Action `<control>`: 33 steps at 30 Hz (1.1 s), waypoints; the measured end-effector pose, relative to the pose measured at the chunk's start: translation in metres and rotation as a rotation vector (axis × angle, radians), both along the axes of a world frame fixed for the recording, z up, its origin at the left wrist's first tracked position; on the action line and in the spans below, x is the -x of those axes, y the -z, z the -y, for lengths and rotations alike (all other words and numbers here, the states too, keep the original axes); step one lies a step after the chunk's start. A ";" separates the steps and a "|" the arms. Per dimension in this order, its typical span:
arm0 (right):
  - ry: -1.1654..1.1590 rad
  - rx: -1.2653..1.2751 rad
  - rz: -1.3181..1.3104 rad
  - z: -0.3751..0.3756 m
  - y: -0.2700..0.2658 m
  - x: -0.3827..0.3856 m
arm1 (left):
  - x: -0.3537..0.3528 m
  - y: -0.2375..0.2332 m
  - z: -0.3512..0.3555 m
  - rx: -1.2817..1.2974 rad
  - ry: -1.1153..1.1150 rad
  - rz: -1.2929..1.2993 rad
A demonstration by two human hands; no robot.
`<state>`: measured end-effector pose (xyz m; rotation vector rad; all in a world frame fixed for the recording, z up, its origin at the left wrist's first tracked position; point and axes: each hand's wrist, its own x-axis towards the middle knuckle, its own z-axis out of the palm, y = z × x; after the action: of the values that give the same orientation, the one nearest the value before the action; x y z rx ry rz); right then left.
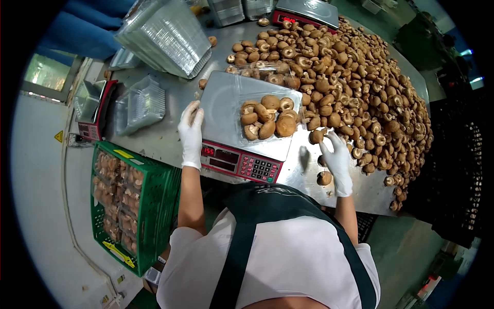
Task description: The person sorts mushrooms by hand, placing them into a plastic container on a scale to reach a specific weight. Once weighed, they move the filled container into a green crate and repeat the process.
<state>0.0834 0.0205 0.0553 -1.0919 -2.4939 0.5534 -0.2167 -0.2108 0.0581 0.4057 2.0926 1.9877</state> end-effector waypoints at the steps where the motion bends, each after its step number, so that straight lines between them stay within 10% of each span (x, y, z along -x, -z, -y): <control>1: -0.033 -0.023 0.159 -0.006 0.017 -0.022 | 0.004 -0.007 -0.001 0.008 -0.013 -0.002; 10: 0.155 0.149 0.395 0.006 0.083 -0.063 | 0.020 -0.024 -0.042 0.109 0.114 0.181; 22: 0.062 0.689 -0.591 0.009 -0.027 0.023 | 0.025 -0.017 -0.084 0.098 0.216 0.240; 27: -0.348 0.020 -0.576 0.010 -0.029 0.085 | 0.028 -0.014 -0.087 0.097 0.192 0.255; 30: -0.409 -0.096 -0.209 0.007 -0.022 0.095 | 0.032 -0.012 -0.087 0.091 0.211 0.316; 33: -0.274 -0.007 -0.419 -0.003 -0.022 0.074 | 0.035 -0.011 -0.083 0.055 0.256 0.355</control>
<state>0.0091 0.0236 0.0773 -0.5575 -2.2747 0.7611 -0.2515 -0.1276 0.0690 0.2702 1.7748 1.7080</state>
